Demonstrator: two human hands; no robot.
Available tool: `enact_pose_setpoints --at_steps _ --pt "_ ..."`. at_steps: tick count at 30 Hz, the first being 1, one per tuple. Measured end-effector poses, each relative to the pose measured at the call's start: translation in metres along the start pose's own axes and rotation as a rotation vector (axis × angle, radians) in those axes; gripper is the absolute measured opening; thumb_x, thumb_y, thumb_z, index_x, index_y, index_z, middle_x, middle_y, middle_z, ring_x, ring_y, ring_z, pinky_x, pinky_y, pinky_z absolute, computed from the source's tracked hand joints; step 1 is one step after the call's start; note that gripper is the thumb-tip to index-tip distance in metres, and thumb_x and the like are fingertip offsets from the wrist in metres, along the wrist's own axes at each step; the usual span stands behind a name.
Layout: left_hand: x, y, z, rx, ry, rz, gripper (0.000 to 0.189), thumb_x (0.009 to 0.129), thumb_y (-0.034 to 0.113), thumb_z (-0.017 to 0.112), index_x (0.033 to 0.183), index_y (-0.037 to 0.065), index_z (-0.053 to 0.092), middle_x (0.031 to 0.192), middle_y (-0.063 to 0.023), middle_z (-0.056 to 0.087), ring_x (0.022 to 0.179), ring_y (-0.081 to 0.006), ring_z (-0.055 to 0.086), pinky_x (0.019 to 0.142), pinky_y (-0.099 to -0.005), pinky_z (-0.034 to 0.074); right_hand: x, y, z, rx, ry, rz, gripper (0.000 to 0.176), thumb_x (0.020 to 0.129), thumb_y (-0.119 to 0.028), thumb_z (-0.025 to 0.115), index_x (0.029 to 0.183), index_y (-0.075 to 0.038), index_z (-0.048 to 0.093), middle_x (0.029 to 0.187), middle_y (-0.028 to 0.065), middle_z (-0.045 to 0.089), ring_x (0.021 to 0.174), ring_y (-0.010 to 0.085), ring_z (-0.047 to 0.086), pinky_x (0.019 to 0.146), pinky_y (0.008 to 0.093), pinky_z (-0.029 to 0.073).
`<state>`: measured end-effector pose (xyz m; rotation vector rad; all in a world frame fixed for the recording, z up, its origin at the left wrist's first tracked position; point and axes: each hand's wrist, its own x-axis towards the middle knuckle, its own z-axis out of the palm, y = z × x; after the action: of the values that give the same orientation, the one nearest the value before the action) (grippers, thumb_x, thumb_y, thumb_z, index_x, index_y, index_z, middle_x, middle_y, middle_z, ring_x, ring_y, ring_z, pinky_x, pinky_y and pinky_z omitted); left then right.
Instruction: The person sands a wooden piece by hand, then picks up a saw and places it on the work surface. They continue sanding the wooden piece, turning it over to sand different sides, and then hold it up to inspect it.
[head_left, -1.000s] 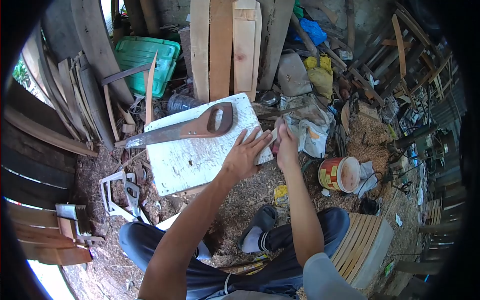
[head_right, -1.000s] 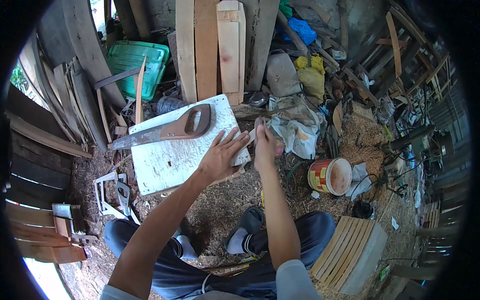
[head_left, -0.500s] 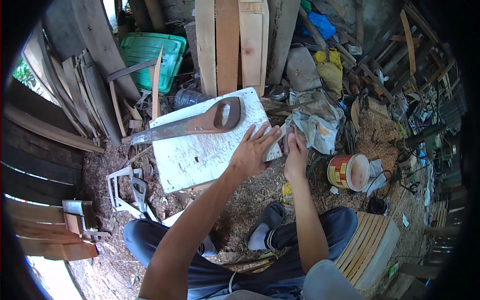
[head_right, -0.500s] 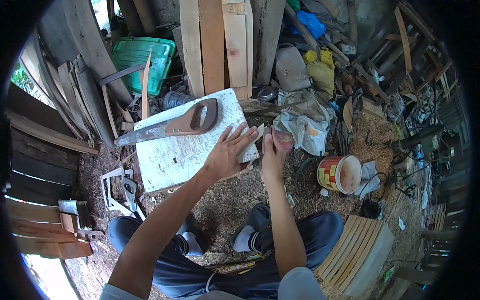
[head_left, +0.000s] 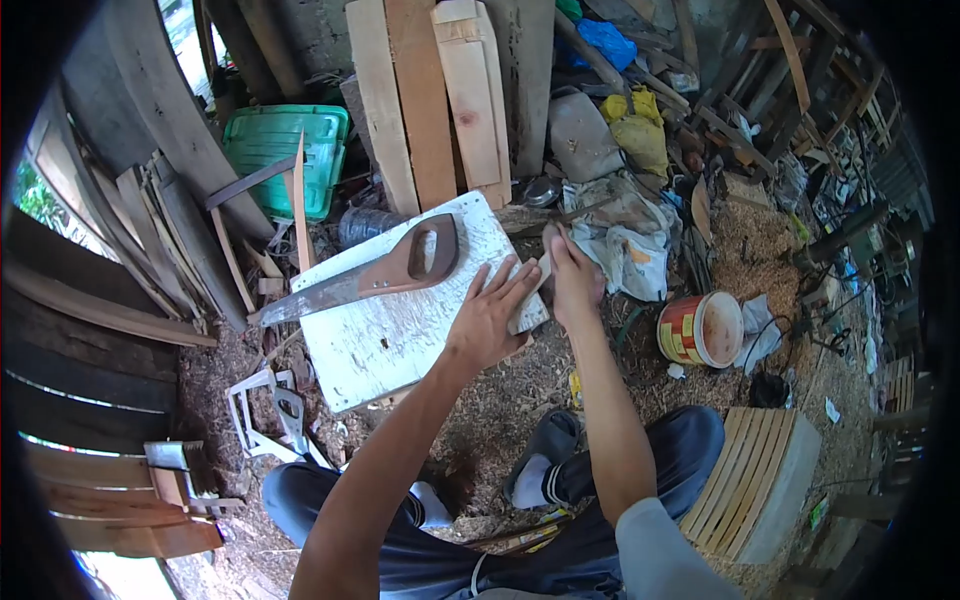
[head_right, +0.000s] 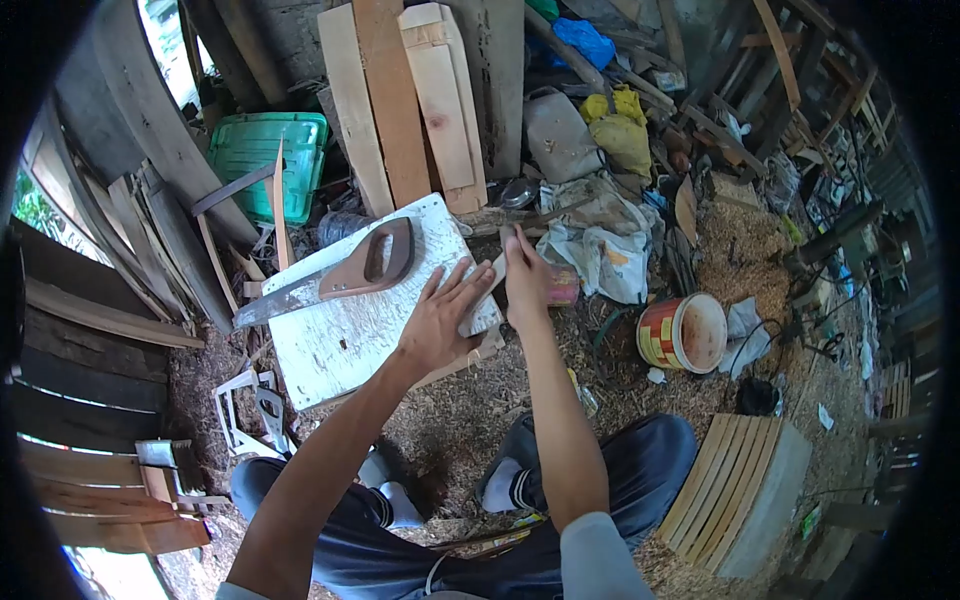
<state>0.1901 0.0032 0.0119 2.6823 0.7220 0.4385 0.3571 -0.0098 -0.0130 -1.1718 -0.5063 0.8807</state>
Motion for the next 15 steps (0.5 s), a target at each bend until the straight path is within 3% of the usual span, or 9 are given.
enact_pose_setpoints --at_steps 3,8,12,15 --pt "0.001 0.002 -0.002 -0.002 -0.008 -0.006 0.091 0.074 0.032 0.077 0.151 0.010 0.035 0.157 -0.0075 0.036 0.149 -0.0273 0.025 0.123 -0.0471 0.015 0.006 0.011 -0.006 -0.052 0.005 -0.025 0.052 0.102 -0.028 0.054 0.143 0.003 0.046 0.141 0.0137 0.054 0.127 0.0158 0.050 0.106 0.0276 0.036" --pt "0.001 -0.001 0.002 0.008 0.021 0.007 0.088 0.076 0.035 0.076 0.150 0.010 0.036 0.156 -0.0074 0.037 0.149 -0.0266 0.026 0.123 -0.0473 0.016 -0.052 -0.004 -0.007 -0.014 0.058 0.043 0.054 0.103 -0.028 0.053 0.145 0.005 0.042 0.148 0.0157 0.048 0.128 0.0181 0.049 0.108 0.0286 0.035" --pt "0.001 0.002 -0.002 0.034 -0.024 0.004 0.091 0.073 0.033 0.078 0.151 0.010 0.035 0.157 -0.0067 0.035 0.149 -0.0266 0.026 0.123 -0.0476 0.016 0.012 0.015 -0.003 -0.048 -0.002 -0.080 0.054 0.102 -0.030 0.055 0.143 0.004 0.046 0.143 0.0173 0.053 0.127 0.0190 0.052 0.105 0.0292 0.038" --pt "0.002 0.003 -0.003 -0.002 -0.019 -0.016 0.095 0.070 0.026 0.081 0.151 0.010 0.035 0.158 -0.0062 0.034 0.149 -0.0279 0.025 0.123 -0.0475 0.016 0.001 0.013 -0.007 -0.088 0.035 -0.048 0.054 0.101 -0.032 0.057 0.141 0.002 0.049 0.141 0.0192 0.055 0.128 0.0197 0.052 0.107 0.0302 0.037"
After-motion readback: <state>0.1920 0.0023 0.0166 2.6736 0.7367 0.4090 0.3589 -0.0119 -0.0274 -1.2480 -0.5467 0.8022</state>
